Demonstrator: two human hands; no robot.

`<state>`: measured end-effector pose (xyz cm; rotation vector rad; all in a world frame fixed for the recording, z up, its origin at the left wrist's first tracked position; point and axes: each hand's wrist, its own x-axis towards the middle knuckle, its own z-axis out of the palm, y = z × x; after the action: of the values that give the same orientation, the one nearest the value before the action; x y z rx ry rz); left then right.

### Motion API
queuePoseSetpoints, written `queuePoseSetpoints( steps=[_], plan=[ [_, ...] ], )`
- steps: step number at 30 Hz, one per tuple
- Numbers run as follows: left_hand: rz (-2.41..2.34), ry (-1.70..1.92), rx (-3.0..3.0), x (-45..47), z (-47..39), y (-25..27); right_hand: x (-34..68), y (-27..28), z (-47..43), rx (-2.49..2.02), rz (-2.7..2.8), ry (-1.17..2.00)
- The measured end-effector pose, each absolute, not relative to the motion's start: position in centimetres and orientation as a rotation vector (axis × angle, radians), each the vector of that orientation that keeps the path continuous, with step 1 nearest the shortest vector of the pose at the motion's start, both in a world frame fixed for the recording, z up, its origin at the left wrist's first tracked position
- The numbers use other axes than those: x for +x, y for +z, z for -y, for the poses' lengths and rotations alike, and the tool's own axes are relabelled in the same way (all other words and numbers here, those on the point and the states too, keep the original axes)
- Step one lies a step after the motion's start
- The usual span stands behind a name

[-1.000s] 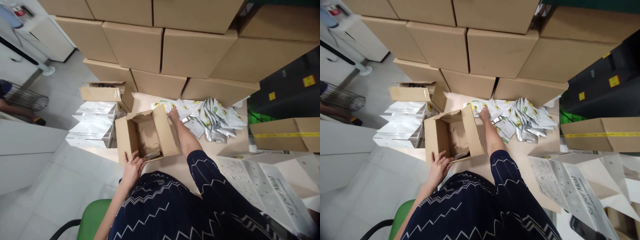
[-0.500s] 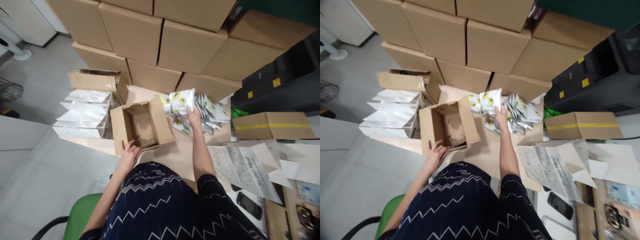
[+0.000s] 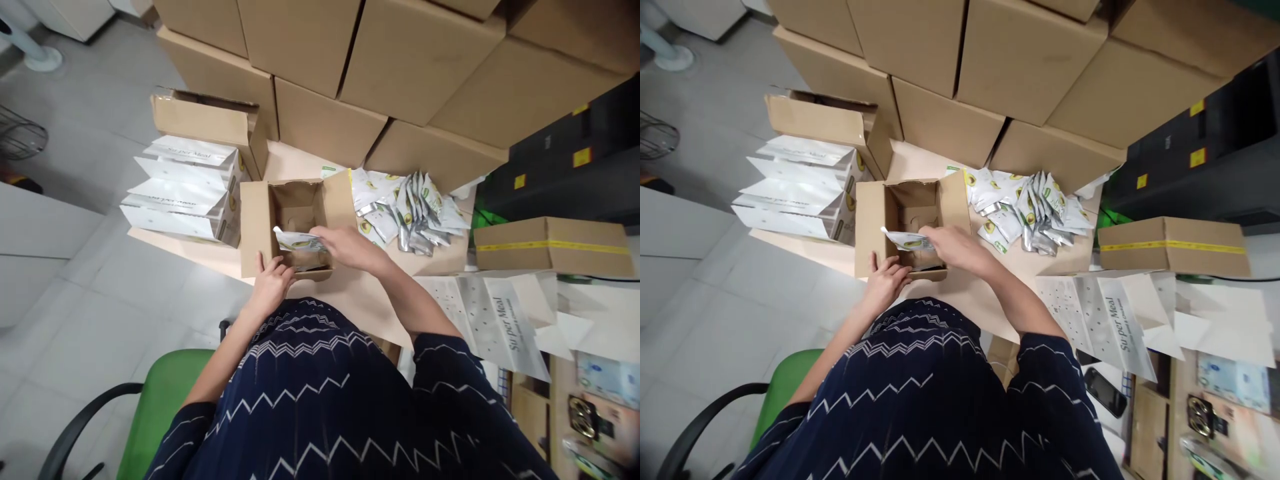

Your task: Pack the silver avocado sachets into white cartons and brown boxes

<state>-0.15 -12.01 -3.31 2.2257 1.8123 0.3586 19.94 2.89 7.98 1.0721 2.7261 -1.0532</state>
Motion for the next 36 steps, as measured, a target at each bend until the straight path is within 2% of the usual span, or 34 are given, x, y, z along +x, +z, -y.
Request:
queuePoseSetpoints(
  steps=[8,15,22,25,27,29,31,32,34,36],
  plan=[
    [-1.839,0.428,2.23,0.4,12.3,-3.2,14.6,2.1,-4.1,0.645,-2.311,-0.793],
    [-1.92,0.353,2.257,0.2,11.9,-2.8,13.2,1.4,-3.2,0.51,-2.221,-0.777],
    [-1.791,0.28,2.273,0.1,11.0,-2.4,13.1,1.4,-3.0,0.514,-2.215,-0.788],
    [-1.769,0.241,2.249,-0.1,10.7,-2.4,14.6,3.5,-3.5,0.495,-2.319,-0.982],
    [-1.754,0.225,2.245,-0.4,10.7,-2.4,16.8,5.1,-4.8,0.457,-2.469,-1.364],
    [-1.74,0.225,2.246,-0.7,10.9,-2.3,19.6,5.9,-7.3,0.6,-2.635,-1.783],
    [-1.735,0.222,2.251,-0.8,11.0,-2.3,22.3,5.1,-11.0,1.108,-2.794,-1.953],
    [-1.736,0.216,2.256,-0.8,11.0,-2.2,23.4,4.1,-13.1,1.464,-2.837,-1.883],
    [-1.738,0.206,2.267,-0.7,11.0,-2.2,24.7,1.2,-17.1,2.119,-2.734,-1.459],
    [-1.74,0.204,2.269,-0.6,10.9,-2.1,24.8,-2.3,-20.1,2.232,-2.535,-0.997]
  ],
)
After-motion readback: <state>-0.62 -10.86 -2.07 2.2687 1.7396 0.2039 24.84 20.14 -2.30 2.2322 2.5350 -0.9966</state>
